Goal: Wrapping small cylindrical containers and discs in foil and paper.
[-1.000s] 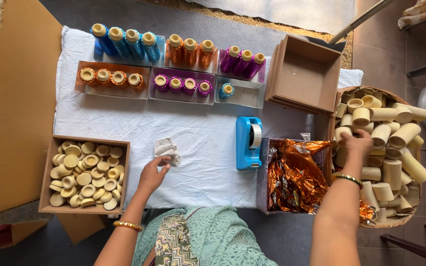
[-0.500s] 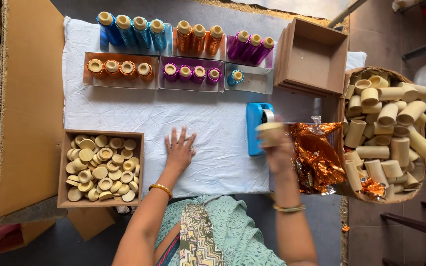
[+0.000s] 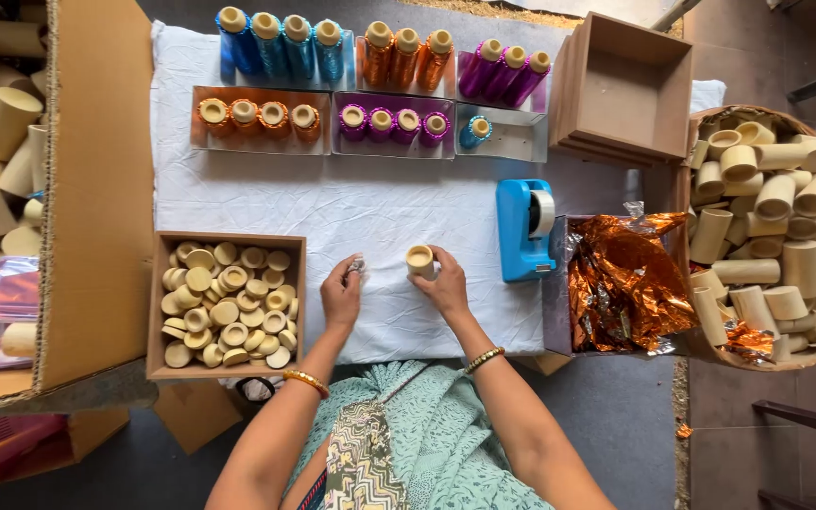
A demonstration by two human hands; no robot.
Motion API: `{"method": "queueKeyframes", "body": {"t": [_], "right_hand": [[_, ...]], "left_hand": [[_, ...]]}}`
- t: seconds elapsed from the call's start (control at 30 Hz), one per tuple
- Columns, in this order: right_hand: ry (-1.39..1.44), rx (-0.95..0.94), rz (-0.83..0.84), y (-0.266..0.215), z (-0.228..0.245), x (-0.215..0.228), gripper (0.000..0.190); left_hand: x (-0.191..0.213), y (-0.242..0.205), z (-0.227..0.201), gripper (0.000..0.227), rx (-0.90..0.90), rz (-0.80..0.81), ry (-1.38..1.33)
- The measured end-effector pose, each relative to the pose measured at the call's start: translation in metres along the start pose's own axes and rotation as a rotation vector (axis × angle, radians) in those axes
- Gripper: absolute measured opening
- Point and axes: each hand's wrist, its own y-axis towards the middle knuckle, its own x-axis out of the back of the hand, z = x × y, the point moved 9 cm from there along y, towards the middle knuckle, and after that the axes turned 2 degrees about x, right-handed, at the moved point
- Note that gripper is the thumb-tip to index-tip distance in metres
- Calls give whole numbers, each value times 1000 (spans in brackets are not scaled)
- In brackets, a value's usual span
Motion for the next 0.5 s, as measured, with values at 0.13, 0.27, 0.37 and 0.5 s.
{"method": "queueKeyframes", "body": {"t": [0.13, 0.27, 0.37, 0.5], "right_hand": [[341, -50, 15, -13, 25, -16, 55], [251, 112, 34, -10, 69, 0, 28], [228, 167, 109, -4, 103, 31, 35], [253, 213, 192, 2, 123, 58, 53]], "left_hand": [[-30, -26, -51, 36, -91, 58, -276], [-28, -64, -160, 30, -799, -87, 320], [-29, -25, -128, 32, -409, 113, 215], [-44, 0, -62, 42, 242, 524, -513]]}}
